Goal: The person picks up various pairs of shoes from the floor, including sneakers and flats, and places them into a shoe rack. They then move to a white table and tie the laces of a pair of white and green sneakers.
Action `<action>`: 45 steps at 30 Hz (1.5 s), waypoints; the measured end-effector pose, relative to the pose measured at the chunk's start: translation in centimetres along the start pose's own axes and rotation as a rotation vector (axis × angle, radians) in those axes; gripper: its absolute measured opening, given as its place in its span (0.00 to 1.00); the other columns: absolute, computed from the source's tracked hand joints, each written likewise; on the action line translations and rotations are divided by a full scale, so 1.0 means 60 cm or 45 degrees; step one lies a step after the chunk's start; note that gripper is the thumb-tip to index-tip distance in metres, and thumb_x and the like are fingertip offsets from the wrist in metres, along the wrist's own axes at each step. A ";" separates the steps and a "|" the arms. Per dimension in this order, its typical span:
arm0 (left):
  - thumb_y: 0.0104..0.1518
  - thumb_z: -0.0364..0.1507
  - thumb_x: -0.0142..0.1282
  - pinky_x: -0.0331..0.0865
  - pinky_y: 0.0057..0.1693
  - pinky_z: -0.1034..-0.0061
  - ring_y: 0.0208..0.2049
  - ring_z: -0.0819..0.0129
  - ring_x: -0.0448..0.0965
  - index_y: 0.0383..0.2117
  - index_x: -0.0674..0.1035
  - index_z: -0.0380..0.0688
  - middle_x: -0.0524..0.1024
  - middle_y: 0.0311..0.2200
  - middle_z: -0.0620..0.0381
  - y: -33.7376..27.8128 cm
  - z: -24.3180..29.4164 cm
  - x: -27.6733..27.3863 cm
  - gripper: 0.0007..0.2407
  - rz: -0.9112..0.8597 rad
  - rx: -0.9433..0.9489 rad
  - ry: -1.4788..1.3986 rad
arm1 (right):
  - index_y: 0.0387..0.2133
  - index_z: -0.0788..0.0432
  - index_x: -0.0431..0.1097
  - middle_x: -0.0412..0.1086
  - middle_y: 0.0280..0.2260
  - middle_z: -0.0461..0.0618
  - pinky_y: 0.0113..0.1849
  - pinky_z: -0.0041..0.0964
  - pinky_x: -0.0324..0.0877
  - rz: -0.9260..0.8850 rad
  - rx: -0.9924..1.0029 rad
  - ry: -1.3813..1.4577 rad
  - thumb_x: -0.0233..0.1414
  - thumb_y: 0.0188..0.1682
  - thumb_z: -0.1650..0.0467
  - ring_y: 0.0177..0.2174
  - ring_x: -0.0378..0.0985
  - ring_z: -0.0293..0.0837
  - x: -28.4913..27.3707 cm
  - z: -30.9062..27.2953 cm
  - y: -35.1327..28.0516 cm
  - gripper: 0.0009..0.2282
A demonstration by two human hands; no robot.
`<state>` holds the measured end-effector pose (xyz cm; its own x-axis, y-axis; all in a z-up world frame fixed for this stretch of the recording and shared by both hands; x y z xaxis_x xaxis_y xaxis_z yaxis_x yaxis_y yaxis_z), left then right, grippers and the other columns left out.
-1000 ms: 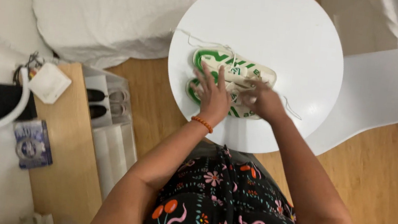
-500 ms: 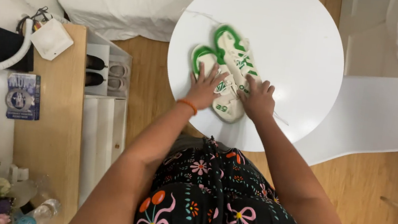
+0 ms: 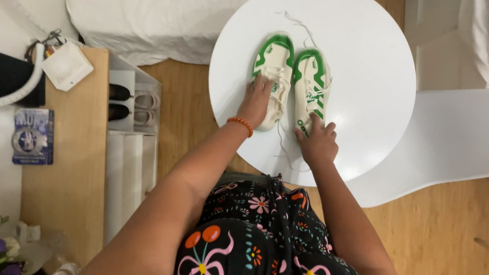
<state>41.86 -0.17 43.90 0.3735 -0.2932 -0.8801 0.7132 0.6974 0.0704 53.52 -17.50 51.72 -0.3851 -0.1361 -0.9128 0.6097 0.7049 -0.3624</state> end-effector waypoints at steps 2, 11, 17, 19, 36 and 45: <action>0.60 0.17 0.47 0.47 0.74 0.51 0.72 0.49 0.52 0.60 0.70 0.43 0.58 0.67 0.45 -0.014 -0.007 0.001 0.20 -0.105 -0.081 -0.170 | 0.66 0.40 0.52 0.58 0.54 0.65 0.43 0.53 0.75 -0.109 0.079 0.005 0.50 0.50 0.49 0.52 0.70 0.61 -0.023 -0.005 0.001 0.31; 0.57 0.16 0.51 0.37 0.70 0.43 0.73 0.44 0.39 0.68 0.61 0.49 0.46 0.71 0.46 -0.093 0.037 -0.062 0.29 -0.436 0.057 -0.088 | 0.62 0.55 0.58 0.64 0.57 0.57 0.54 0.47 0.68 0.476 -0.787 -0.328 0.51 0.52 0.67 0.55 0.70 0.53 0.014 -0.046 -0.008 0.24; 0.56 0.20 0.56 0.47 0.74 0.62 0.73 0.48 0.43 0.69 0.56 0.46 0.44 0.72 0.43 -0.094 0.028 -0.073 0.32 -0.345 0.039 -0.402 | 0.63 0.58 0.59 0.74 0.38 0.65 0.41 0.54 0.72 0.062 -0.463 0.235 0.51 0.53 0.69 0.39 0.76 0.62 0.037 -0.098 0.046 0.23; 0.56 0.19 0.56 0.48 0.74 0.62 0.73 0.48 0.43 0.69 0.55 0.45 0.43 0.72 0.41 -0.091 0.028 -0.070 0.33 -0.323 0.054 -0.418 | 0.65 0.55 0.60 0.76 0.31 0.66 0.39 0.56 0.72 -0.178 -0.243 0.241 0.50 0.56 0.68 0.32 0.78 0.64 0.072 -0.072 0.081 0.22; 0.46 0.19 0.64 0.71 0.54 0.63 0.51 0.44 0.71 0.57 0.67 0.42 0.66 0.48 0.44 -0.049 -0.017 -0.072 0.28 0.100 -0.400 -0.365 | 0.44 0.56 0.72 0.67 0.43 0.53 0.37 0.44 0.73 0.623 -1.004 -0.189 0.61 0.36 0.69 0.44 0.71 0.50 -0.012 -0.169 0.070 0.19; 0.55 0.17 0.56 0.74 0.50 0.65 0.43 0.54 0.75 0.54 0.66 0.44 0.66 0.46 0.47 -0.066 -0.001 -0.112 0.21 0.027 -0.391 -0.753 | 0.38 0.62 0.68 0.71 0.39 0.54 0.34 0.49 0.72 0.498 -0.790 0.484 0.57 0.47 0.74 0.36 0.76 0.57 -0.058 -0.171 0.094 0.08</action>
<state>36.48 -0.94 49.55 0.7106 -0.5257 -0.4677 0.5334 0.8360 -0.1292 51.22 -5.90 54.80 -0.5004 0.3649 -0.7851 0.2976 0.9241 0.2398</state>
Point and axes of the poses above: each hand's wrist, its own y-axis towards the middle knuckle, its own x-axis out of the palm, z = x × y, the point moved 6 cm from there along y, towards the middle knuckle
